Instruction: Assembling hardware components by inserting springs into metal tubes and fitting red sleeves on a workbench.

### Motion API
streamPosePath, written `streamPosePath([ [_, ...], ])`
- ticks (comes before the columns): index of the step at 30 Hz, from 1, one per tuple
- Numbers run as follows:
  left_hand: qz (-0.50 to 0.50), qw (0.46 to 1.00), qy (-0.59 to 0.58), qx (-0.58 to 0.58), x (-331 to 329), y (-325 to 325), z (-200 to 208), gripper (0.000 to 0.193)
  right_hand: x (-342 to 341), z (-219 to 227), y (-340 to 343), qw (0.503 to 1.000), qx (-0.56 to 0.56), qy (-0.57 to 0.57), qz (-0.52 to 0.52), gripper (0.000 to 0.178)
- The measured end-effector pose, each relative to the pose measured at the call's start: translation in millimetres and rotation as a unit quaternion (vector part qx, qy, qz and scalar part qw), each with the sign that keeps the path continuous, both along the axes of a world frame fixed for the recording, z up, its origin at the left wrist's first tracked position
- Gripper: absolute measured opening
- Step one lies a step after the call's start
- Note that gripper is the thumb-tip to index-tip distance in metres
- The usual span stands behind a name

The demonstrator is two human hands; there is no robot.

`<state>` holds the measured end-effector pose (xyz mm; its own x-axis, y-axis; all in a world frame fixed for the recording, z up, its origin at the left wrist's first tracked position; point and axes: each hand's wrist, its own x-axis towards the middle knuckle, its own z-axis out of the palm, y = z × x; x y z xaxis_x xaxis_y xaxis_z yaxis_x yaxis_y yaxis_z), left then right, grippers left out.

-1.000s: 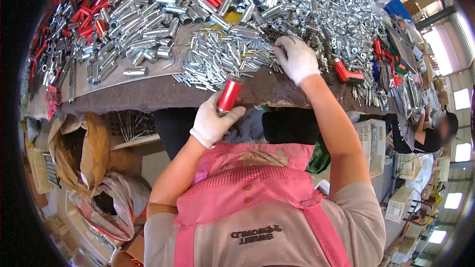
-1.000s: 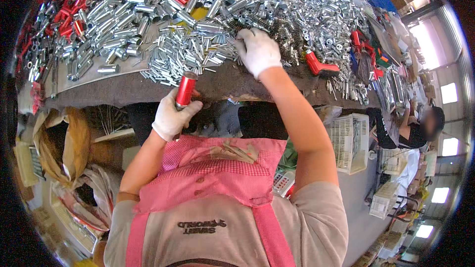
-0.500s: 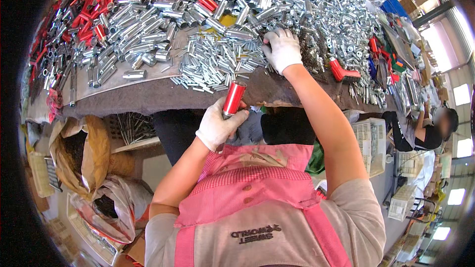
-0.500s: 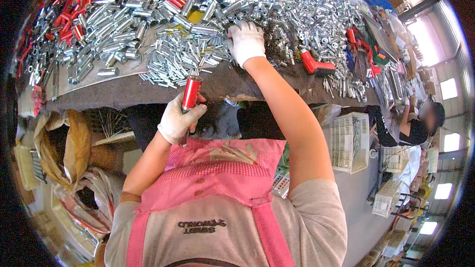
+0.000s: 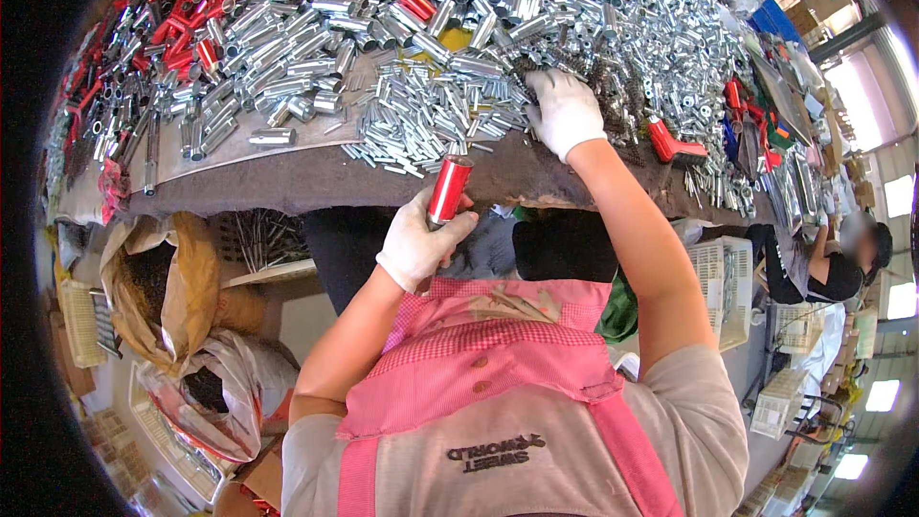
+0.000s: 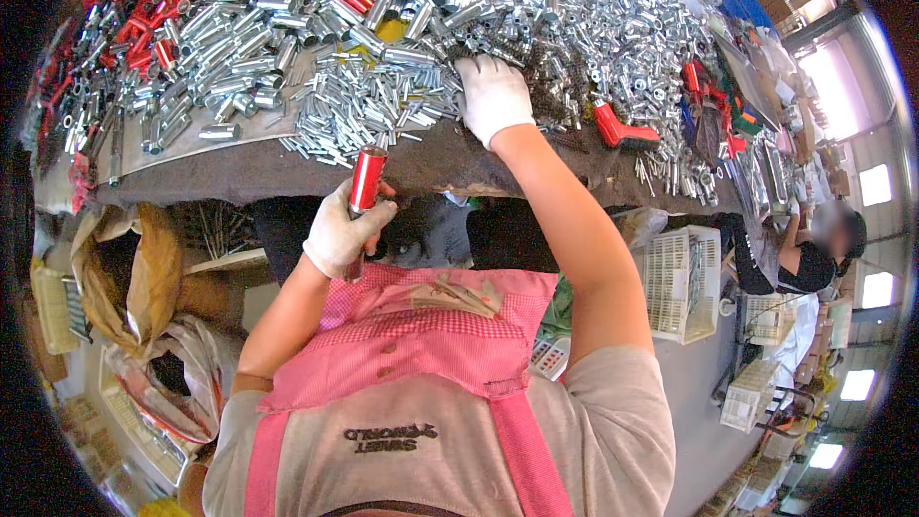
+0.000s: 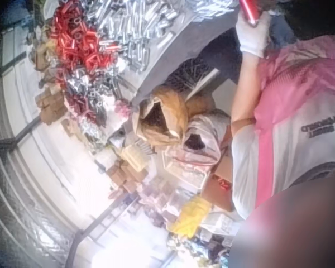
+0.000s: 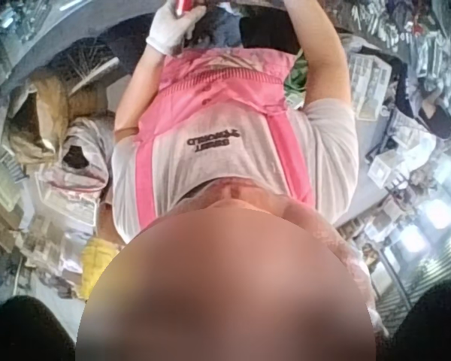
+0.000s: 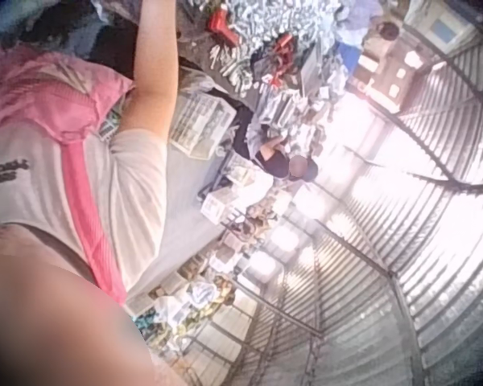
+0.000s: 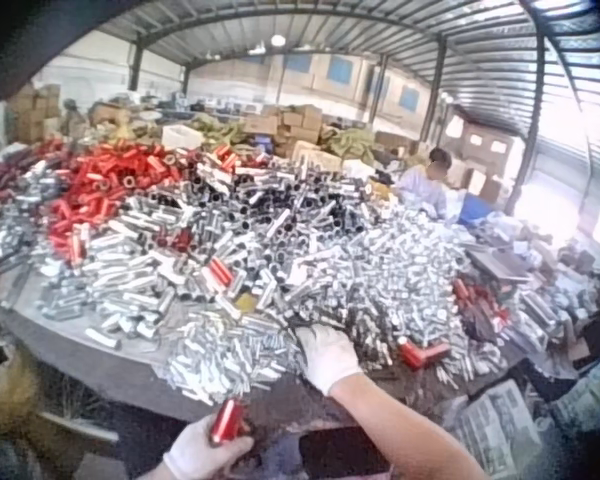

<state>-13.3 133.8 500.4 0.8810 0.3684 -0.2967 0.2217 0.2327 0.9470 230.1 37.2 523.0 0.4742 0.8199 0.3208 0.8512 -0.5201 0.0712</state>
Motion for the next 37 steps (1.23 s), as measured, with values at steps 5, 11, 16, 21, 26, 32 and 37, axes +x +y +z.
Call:
streamPosePath([
  [5, -0.006, 1.000, -0.009, -0.020, 3.7, -2.3, 3.6, 0.024, 11.6, -4.9, 15.3, 0.993, -0.073, 0.040, -0.085, 0.020],
  [11, 0.003, 1.000, -0.021, 0.000, 0.9, -3.7, -1.5, 0.024, 34.5, 8.4, 35.7, 0.990, 0.110, 0.079, 0.045, 0.025],
  [16, 0.002, 1.000, -0.015, -0.002, -0.3, -2.0, 3.6, 0.025, 67.9, 9.3, 70.2, 0.991, -0.101, -0.038, 0.081, 0.026],
  [21, 0.004, 0.999, -0.015, 0.031, -4.6, 8.3, -5.5, 0.028, 20.5, 60.9, 25.7, 0.909, 0.216, 0.323, 0.149, 0.022],
  [26, -0.143, 0.988, -0.035, 0.054, 8.5, 11.2, 5.4, 0.049, -53.1, 78.5, -35.9, 0.810, 0.112, 0.532, 0.221, 0.016],
  [32, -0.155, 0.934, -0.149, 0.283, 27.0, -21.3, -3.0, 0.056, -72.0, 53.5, -92.0, 0.859, 0.026, 0.468, 0.205, 0.021],
  [37, -0.253, 0.899, -0.052, 0.355, 34.1, -39.6, -2.1, 0.050, -49.6, 61.4, -126.6, 0.888, -0.022, 0.435, 0.148, 0.034],
])
